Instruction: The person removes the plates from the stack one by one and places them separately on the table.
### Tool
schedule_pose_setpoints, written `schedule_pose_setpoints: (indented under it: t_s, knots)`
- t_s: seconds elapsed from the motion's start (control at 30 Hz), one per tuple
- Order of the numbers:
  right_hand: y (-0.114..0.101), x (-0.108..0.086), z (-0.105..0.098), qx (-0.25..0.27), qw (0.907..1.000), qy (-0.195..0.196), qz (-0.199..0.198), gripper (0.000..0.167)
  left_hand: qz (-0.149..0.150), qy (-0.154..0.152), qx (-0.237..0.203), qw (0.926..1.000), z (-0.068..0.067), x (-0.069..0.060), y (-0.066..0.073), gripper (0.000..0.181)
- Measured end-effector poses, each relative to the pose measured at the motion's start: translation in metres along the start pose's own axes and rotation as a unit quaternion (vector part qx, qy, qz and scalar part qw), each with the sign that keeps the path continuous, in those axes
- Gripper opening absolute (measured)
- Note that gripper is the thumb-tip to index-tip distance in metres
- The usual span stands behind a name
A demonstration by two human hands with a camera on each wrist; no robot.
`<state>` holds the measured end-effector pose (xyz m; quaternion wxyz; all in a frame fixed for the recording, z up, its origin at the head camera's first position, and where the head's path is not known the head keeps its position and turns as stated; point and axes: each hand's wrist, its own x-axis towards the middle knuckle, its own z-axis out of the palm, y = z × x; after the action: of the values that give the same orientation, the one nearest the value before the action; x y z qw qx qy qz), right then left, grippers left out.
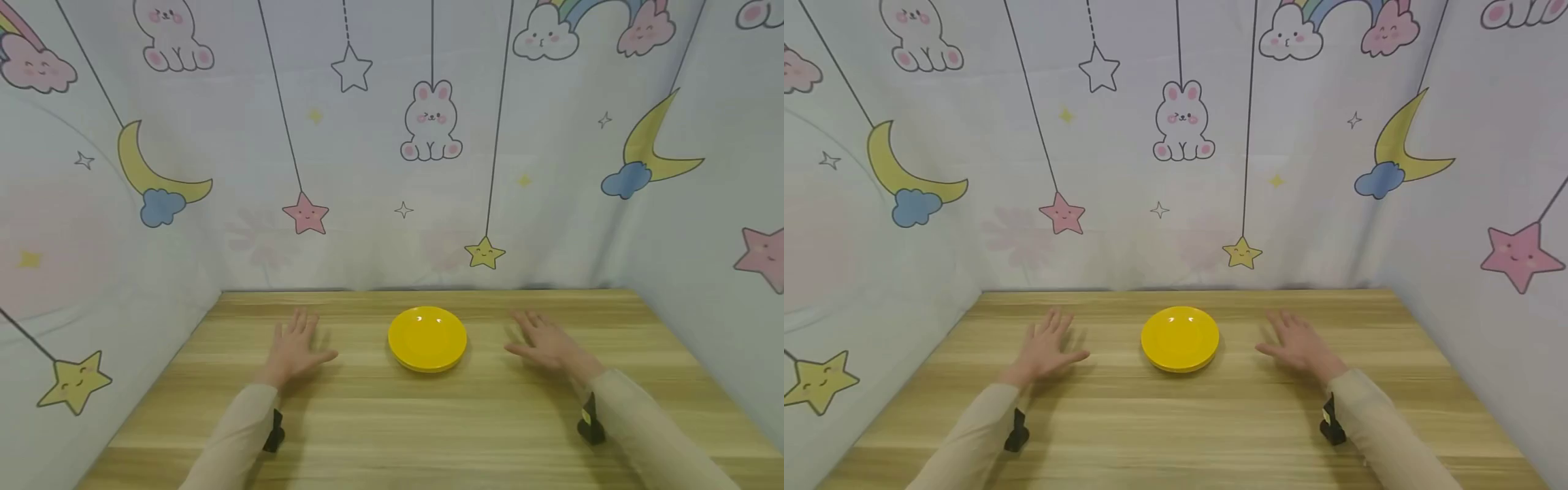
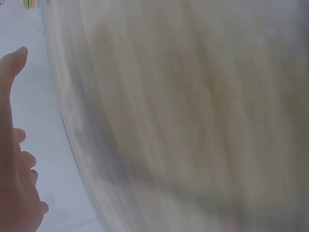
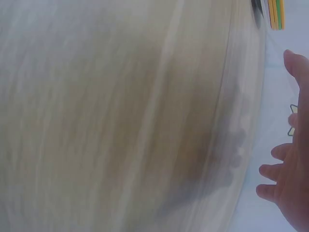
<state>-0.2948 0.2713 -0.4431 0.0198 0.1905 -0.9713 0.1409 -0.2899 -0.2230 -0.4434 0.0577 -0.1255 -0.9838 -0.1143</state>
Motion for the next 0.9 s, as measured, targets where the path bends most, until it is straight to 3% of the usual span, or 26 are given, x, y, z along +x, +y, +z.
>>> schedule_pose_setpoints:
  t_s: [0.2, 0.5, 0.67, 0.9]
  knots:
    - [-0.008, 0.005, 0.008, 0.061, 0.9981, 0.001, 0.007, 0.082, 0.007, 0.016, -0.029, 0.9994, 0.009, 0.006, 0.008, 0.093]
    - [-0.024, 0.015, 0.015, 0.136, 0.9905, 0.013, 0.014, 0.082, 0.015, 0.021, -0.126, 0.9917, 0.016, 0.013, 0.021, 0.092]
    - [-0.033, 0.018, 0.018, 0.194, 0.9803, 0.000, 0.039, 0.079, -0.006, 0.005, -0.218, 0.9760, 0.019, 0.015, 0.030, 0.093]
    - [-0.045, 0.025, 0.020, 0.249, 0.9671, -0.009, 0.054, 0.073, -0.039, -0.014, -0.283, 0.9581, 0.021, 0.017, 0.048, 0.093]
